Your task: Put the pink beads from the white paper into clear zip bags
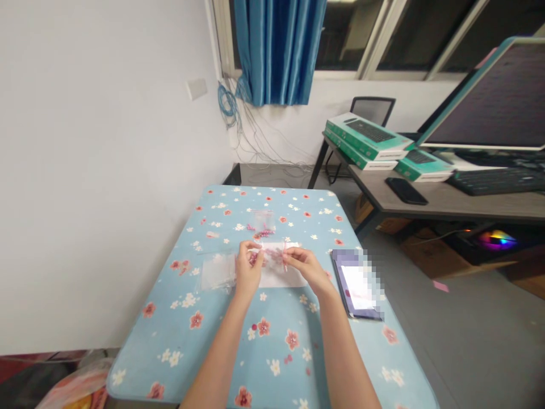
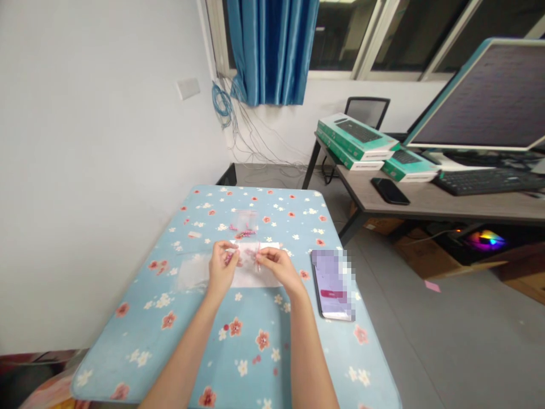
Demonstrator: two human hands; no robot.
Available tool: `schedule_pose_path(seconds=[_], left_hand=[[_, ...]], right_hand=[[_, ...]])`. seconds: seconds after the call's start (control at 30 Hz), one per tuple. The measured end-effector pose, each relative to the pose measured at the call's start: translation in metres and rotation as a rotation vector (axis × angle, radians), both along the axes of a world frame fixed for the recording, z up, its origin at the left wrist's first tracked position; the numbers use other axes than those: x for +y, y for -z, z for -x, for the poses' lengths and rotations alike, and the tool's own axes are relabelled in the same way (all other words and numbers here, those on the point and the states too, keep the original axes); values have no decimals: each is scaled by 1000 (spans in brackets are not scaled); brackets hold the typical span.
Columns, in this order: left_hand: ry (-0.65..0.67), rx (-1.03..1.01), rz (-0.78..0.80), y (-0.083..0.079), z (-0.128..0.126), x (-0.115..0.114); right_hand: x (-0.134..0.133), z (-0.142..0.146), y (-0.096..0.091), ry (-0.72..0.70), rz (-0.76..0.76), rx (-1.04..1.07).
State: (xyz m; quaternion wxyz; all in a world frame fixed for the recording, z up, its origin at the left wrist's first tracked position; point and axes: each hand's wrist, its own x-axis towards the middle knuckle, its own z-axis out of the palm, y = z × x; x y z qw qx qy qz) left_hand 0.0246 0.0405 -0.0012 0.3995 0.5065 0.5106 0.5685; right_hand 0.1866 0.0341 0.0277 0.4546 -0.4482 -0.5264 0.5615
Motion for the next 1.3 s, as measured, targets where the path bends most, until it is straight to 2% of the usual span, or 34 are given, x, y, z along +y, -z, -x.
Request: schedule_pose_path(seconds=[0.1,0.2,0.37,0.53,0.67,1.0,1.3], left_hand=[[-38,241,-121,-3,4,-1],[-7,339,-215,-9,4,-4],[139,307,-199,-14,-2,-10],[124,265,-147,-11,-7,-11],[103,279,-161,-10,-6,-10],[111,293,-157,-9,0,-7],[163,219,-100,-6,0,-7]], right_hand=[[-2,-1,2,-43,9,-26],[-2,-3,7,-25,-6,-39],[-2,1,11,94,-98,-127],[-7,13,8,175,-248,-370],[-10,18,7,182,-359,-488],[-11,14,1,71,-344,-427],[-10,15,3,138,-384,-427]])
